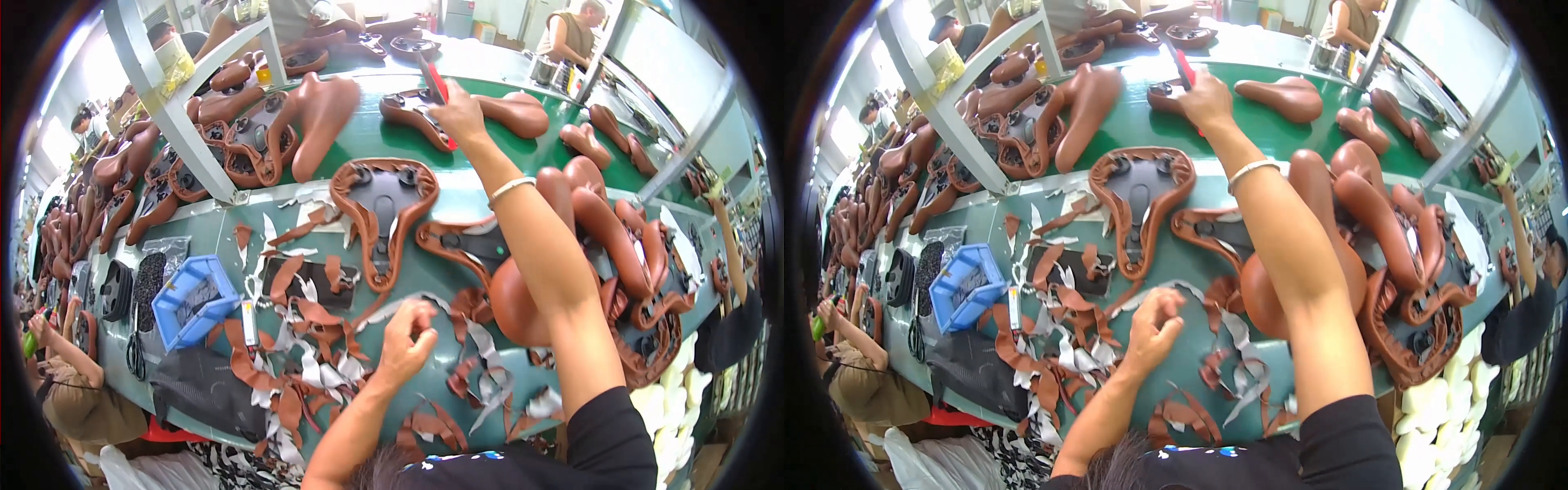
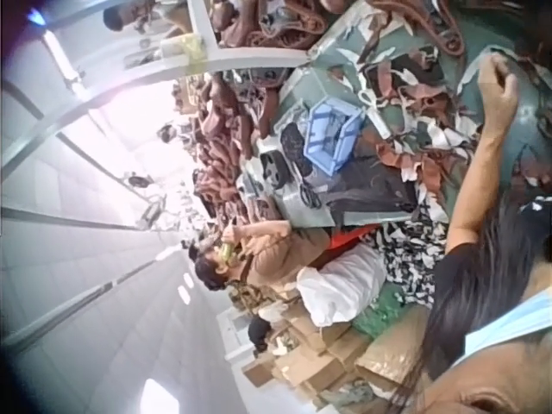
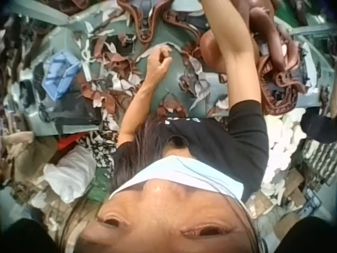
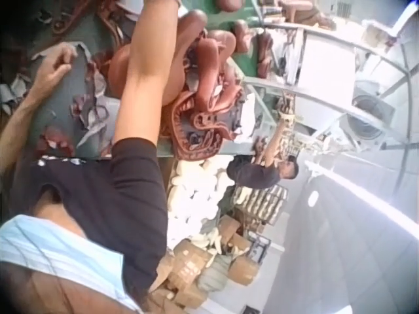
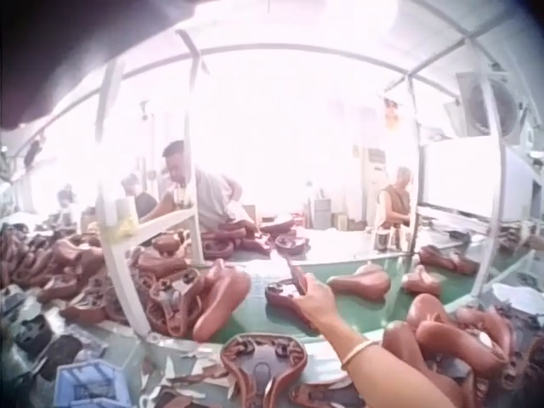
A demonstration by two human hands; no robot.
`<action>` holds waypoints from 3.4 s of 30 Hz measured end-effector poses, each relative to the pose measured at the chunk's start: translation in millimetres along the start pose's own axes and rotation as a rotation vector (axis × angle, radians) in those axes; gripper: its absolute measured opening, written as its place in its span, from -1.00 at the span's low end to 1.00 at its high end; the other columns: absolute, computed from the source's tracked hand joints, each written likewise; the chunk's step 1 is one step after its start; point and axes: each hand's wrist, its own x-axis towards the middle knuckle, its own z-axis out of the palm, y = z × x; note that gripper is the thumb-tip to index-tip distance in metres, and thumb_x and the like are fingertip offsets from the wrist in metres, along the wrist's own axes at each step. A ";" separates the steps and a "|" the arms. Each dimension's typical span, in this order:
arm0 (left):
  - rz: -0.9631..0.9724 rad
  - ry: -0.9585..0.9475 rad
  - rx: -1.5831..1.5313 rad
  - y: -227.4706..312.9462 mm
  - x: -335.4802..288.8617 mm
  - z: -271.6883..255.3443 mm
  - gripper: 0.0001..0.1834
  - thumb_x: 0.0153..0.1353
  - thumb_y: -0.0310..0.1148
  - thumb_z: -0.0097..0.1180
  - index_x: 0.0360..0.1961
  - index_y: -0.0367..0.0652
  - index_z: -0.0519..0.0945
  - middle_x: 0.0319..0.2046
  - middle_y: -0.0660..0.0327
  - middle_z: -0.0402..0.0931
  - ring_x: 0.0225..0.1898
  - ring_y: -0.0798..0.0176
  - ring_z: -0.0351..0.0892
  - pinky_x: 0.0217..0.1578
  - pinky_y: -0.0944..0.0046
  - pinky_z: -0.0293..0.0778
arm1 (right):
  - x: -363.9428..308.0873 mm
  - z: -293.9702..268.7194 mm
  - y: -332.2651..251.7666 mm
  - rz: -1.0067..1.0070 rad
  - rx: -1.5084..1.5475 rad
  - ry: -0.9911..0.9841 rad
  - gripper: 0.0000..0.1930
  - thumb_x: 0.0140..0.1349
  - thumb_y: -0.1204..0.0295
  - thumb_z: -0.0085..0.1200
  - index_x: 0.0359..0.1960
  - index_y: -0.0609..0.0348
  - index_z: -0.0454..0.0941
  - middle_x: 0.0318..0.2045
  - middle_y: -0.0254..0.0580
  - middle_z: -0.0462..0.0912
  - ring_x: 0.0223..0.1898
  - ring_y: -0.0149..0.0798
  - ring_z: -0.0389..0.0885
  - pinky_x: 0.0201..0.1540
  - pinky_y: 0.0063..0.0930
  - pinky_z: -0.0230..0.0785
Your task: Trimming excess leather or synthetic material from the underside of bicycle seats using a hand tool.
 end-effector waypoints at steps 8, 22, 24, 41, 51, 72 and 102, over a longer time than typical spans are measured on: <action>-0.261 0.228 0.299 7.2 -0.8 14.0 -0.85 0.01 -0.47 0.12 -0.38 -0.15 0.41 -0.49 0.13 0.44 -0.51 0.01 0.50 -0.51 0.12 0.40 | -13.2 112.0 118.9 0.370 -0.124 -0.240 -0.48 -0.17 0.41 0.24 -0.04 -0.02 0.49 -0.21 0.05 0.63 -0.21 0.05 0.63 -0.11 -0.18 0.44; 0.273 0.526 0.632 44.8 14.3 -5.5 -0.30 -0.04 -0.37 0.35 0.11 -0.27 0.27 0.08 -0.07 0.26 0.09 -0.09 0.30 0.07 0.07 0.29 | -148.4 -157.3 -80.4 0.623 1.244 -0.527 -0.60 0.10 0.30 0.21 -0.17 0.37 0.40 -0.44 -0.02 0.60 -0.64 -0.30 0.56 -0.63 -0.59 0.42; 0.389 0.552 0.717 76.4 21.7 4.4 -0.22 -0.06 -0.30 0.34 0.18 -0.22 0.26 0.08 -0.08 0.26 0.13 -0.17 0.27 0.10 -0.07 0.21 | -217.1 -188.5 -117.0 0.763 1.396 -0.496 -0.62 0.12 0.33 0.16 -0.15 0.37 0.38 -0.46 -0.03 0.60 -0.67 -0.32 0.55 -0.62 -0.58 0.42; -0.763 0.145 -0.242 87.6 -60.5 -60.5 -0.72 0.14 -0.26 0.09 -0.21 -0.16 0.37 -0.54 0.40 0.29 -0.60 0.53 0.25 -0.62 0.49 0.17 | -376.3 -206.0 -18.6 -0.186 0.093 -0.517 -0.49 0.13 0.36 0.18 0.14 0.13 0.37 -0.43 -0.17 0.53 -0.46 -0.27 0.57 -0.46 -0.45 0.41; -0.747 -0.231 0.091 101.8 -4.8 -50.4 -0.64 0.01 -0.20 0.13 -0.29 -0.28 0.43 -0.50 0.29 0.37 -0.48 0.44 0.32 -0.44 0.42 0.29 | -340.4 -216.5 -18.4 -0.530 -0.182 -0.969 -0.28 0.14 0.51 -0.05 0.36 -0.21 0.02 -0.52 -0.03 0.42 -0.60 -0.04 0.52 -0.60 -0.21 0.38; -0.425 0.682 0.163 79.5 -145.2 -40.8 -0.54 0.05 -0.34 0.17 -0.04 -0.26 0.33 -0.32 0.24 0.32 -0.36 0.36 0.32 -0.28 0.34 0.35 | -344.9 -161.0 -44.1 -0.006 0.410 -0.304 -0.36 0.04 0.61 0.08 0.24 0.18 0.22 -0.12 0.02 0.60 -0.19 -0.10 0.65 -0.11 -0.35 0.50; -0.109 0.260 -1.376 108.4 -37.6 -10.8 -0.65 0.29 -0.33 -0.10 -0.68 -0.06 0.28 -0.75 0.34 0.16 -0.61 0.42 0.21 -0.55 0.45 0.11 | -415.8 -206.4 -85.4 -0.063 -0.269 -0.707 -0.50 0.20 0.48 -0.08 0.22 0.15 0.21 -0.60 0.05 0.49 -0.71 -0.01 0.51 -0.70 -0.16 0.29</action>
